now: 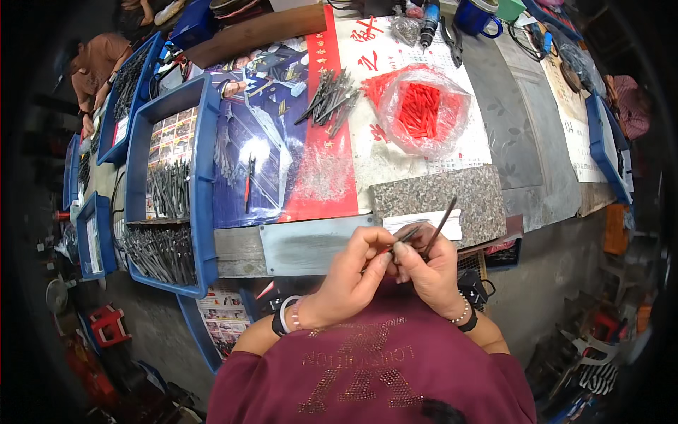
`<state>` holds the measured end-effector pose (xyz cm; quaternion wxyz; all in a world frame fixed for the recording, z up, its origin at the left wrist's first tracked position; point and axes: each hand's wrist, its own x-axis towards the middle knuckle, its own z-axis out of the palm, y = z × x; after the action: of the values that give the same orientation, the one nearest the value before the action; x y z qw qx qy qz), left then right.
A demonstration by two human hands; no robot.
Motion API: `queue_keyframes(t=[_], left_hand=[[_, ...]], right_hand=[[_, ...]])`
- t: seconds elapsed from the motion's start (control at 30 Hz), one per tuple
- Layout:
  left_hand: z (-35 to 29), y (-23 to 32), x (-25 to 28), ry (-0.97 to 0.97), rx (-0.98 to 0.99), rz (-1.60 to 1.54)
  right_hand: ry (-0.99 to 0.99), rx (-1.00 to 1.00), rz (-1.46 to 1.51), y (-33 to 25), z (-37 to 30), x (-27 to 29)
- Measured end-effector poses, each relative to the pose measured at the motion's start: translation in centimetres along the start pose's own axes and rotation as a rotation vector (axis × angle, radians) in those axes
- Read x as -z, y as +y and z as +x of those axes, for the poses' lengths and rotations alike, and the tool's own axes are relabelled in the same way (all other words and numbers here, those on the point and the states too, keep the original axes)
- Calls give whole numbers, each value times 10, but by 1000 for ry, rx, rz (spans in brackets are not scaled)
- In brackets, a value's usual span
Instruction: The person repeatedly picks a red plastic sleeve and a metal rod from a workbench, slides the sleeve onto the rod, and places the assembled pair into a blue bin. The cycle continues with multiple identical units.
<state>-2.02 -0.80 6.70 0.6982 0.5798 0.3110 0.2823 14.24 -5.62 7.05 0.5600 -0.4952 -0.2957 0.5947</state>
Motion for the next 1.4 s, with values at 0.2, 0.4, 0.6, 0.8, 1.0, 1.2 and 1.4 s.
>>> queue_keyframes(t=[0.2,0.4,0.6,0.8,1.0,1.2,1.4], left_hand=[[4,-5,-15,99,-104,-196],[-2,-5,-23,115,-105,-225],[-2,-7,-29,127,-60,-266],[-1,-8,-15,-140,220,-725],[-6,-7,-8,-169,77,-496],[-13,-10,-4,34,-145,-254],[-19,-12,10,13,-224,-92]], right_hand=[[89,208,-217,10,6,-11],[139,595,-727,15,9,-10],[192,586,-876,15,2,-13],[121,179,-89,9,1,1],[-1,404,-297,3,6,2],[25,453,-435,3,16,-17],[83,754,-817,2,23,-33]])
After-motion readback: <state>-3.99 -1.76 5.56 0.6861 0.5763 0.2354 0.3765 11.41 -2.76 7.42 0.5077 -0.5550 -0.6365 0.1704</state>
